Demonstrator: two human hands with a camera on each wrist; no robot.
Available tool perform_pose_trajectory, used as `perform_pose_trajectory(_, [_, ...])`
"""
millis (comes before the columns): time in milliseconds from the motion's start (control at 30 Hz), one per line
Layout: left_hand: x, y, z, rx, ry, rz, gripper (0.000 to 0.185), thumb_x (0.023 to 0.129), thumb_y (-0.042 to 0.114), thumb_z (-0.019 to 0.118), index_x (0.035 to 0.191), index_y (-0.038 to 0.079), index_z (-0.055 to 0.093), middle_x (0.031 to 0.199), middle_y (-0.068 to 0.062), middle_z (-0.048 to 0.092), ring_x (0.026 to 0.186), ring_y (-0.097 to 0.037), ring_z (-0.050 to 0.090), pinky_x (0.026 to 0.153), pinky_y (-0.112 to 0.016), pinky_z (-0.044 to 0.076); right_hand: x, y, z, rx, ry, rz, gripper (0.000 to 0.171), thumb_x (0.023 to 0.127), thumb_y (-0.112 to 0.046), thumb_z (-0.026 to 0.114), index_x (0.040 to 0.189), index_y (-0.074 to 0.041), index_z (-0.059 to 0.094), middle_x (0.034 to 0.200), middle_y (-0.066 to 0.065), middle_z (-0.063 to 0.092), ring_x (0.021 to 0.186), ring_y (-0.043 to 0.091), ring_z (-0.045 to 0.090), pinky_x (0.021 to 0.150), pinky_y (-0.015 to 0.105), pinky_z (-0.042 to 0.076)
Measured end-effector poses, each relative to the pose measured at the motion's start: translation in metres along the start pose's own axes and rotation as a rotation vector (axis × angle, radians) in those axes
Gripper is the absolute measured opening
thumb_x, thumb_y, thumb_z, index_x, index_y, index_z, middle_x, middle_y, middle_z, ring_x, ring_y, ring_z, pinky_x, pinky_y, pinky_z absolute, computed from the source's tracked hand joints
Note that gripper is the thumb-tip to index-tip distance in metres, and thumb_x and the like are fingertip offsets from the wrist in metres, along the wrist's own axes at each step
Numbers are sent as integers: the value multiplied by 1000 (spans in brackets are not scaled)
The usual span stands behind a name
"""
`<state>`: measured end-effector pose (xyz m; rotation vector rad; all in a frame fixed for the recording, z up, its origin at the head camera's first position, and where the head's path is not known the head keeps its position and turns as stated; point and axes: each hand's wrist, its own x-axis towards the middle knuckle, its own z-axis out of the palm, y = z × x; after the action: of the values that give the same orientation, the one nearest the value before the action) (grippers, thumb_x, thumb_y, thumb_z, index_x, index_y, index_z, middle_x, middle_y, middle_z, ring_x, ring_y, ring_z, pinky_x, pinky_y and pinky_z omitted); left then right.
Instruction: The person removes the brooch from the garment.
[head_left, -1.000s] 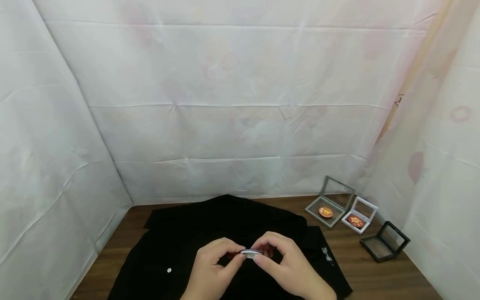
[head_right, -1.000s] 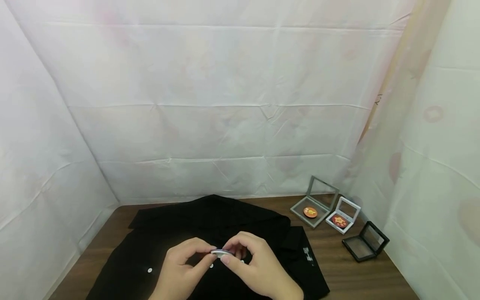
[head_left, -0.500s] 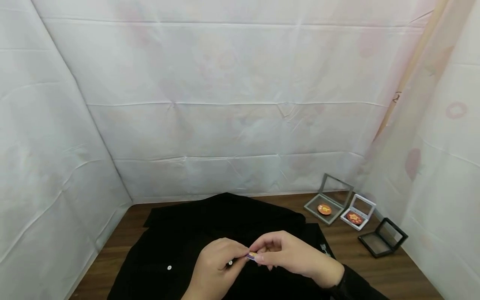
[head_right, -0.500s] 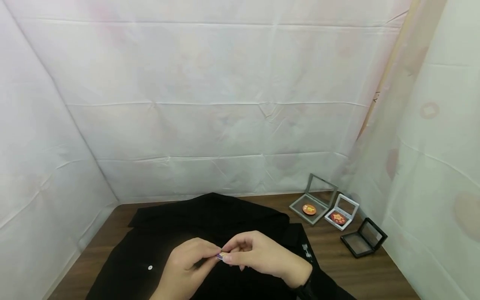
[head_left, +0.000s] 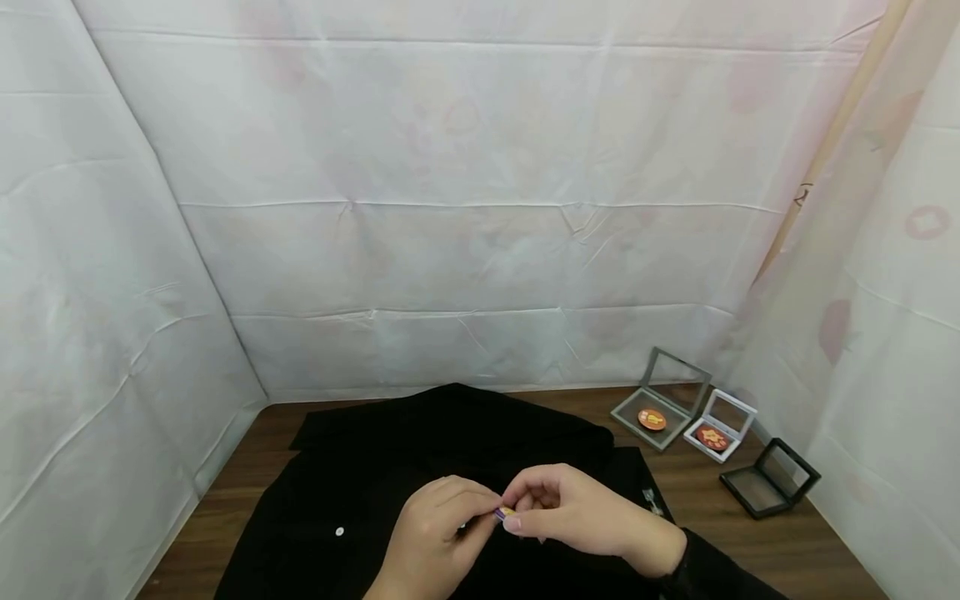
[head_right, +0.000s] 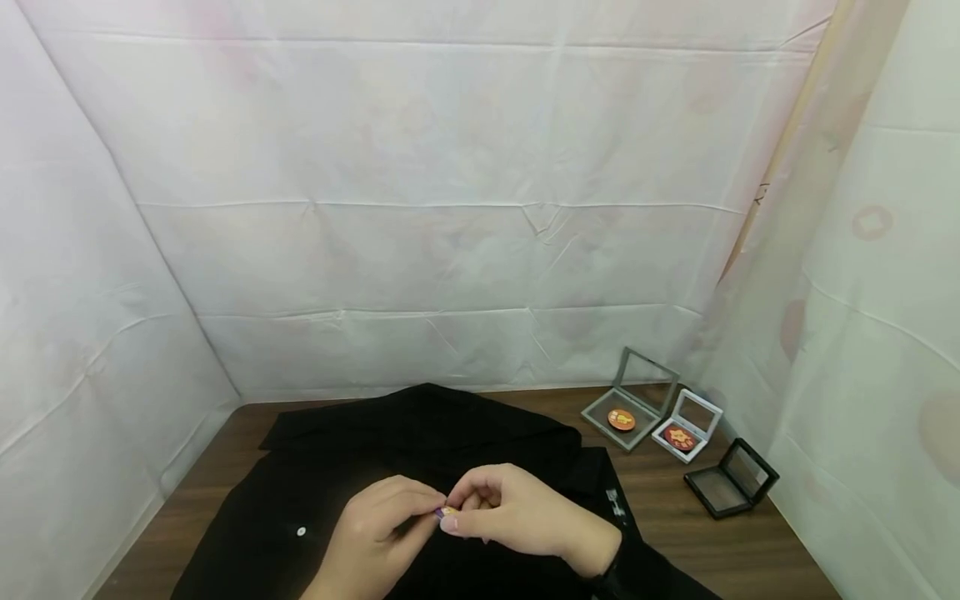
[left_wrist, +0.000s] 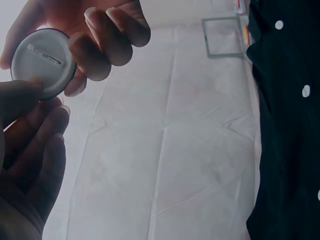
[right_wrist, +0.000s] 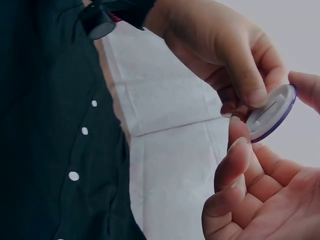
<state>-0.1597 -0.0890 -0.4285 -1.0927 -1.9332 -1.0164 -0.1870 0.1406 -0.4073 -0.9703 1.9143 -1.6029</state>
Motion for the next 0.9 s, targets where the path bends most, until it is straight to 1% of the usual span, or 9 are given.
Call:
perform_pose_trajectory(167, [-3, 0, 0, 40, -41, -32, 17, 87, 3, 80, 95, 17, 75, 94, 10, 73, 88, -1, 67, 79, -15, 53, -1, 6, 5, -52, 21, 16, 20, 102, -22, 63, 111, -6, 70, 87, -1, 70, 74, 7, 64, 66, 30, 58])
perform_pose_trajectory(267, [-9, -1, -2, 81, -110, -99, 16, 88, 8, 80, 100, 17, 75, 98, 12, 72, 90, -1, 66, 79, -17, 54, -1, 9, 7, -74, 39, 41, 20, 102, -24, 64, 109, -7, 70, 85, -1, 70, 74, 8, 64, 65, 30, 58])
perform_pose_trajectory(333, [-13, -4, -4, 114, -205, -171, 17, 91, 15, 79, 107, 18, 74, 104, 13, 70, 93, -2, 66, 81, -20, 55, -2, 13, 8, -81, 53, 63, 20, 102, -26, 65, 108, -8, 70, 84, -1, 70, 72, 8, 63, 63, 28, 57])
perform_pose_trajectory(467, [-21, -13, -11, 171, -478, -317, 27, 98, 31, 74, 122, 18, 70, 118, 11, 68, 106, -6, 65, 88, -30, 57, -7, 26, 10, -115, 100, 118, 20, 102, -29, 66, 105, -10, 70, 82, -1, 68, 68, 7, 60, 58, 23, 52])
perform_pose_trajectory(533, [-26, -20, -14, 198, -601, -365, 34, 100, 37, 70, 128, 17, 68, 124, 9, 66, 112, -9, 64, 92, -35, 56, -9, 33, 10, -144, 131, 151, 21, 102, -31, 66, 105, -11, 70, 82, 0, 67, 66, 7, 58, 57, 22, 50])
perform_pose_trajectory(600, [-32, -31, -16, 232, -693, -387, 42, 100, 40, 69, 132, 15, 66, 130, 6, 65, 118, -13, 62, 96, -39, 55, -11, 40, 12, -173, 161, 182, 22, 102, -33, 65, 105, -12, 70, 82, -1, 66, 65, 7, 57, 57, 23, 48])
perform_pose_trajectory(733, [-47, -56, -16, 301, -808, -403, 52, 98, 42, 71, 141, 13, 62, 140, -2, 61, 128, -20, 58, 103, -45, 51, -12, 51, 12, -250, 202, 228, 22, 103, -37, 64, 104, -15, 69, 80, -4, 64, 64, 9, 56, 56, 24, 47])
perform_pose_trajectory(800, [-53, -67, -14, 337, -850, -413, 57, 97, 44, 72, 144, 13, 60, 145, -6, 58, 132, -24, 56, 107, -49, 47, -13, 57, 11, -327, 215, 238, 23, 103, -39, 64, 102, -17, 68, 78, -6, 63, 62, 9, 56, 54, 25, 47])
perform_pose_trajectory(900, [-60, -79, -12, 384, -901, -480, 65, 95, 51, 71, 147, 14, 57, 150, -12, 54, 138, -32, 50, 112, -58, 39, -16, 65, 5, -450, 233, 254, 27, 101, -45, 65, 100, -18, 67, 75, -8, 61, 60, 8, 55, 52, 27, 47])
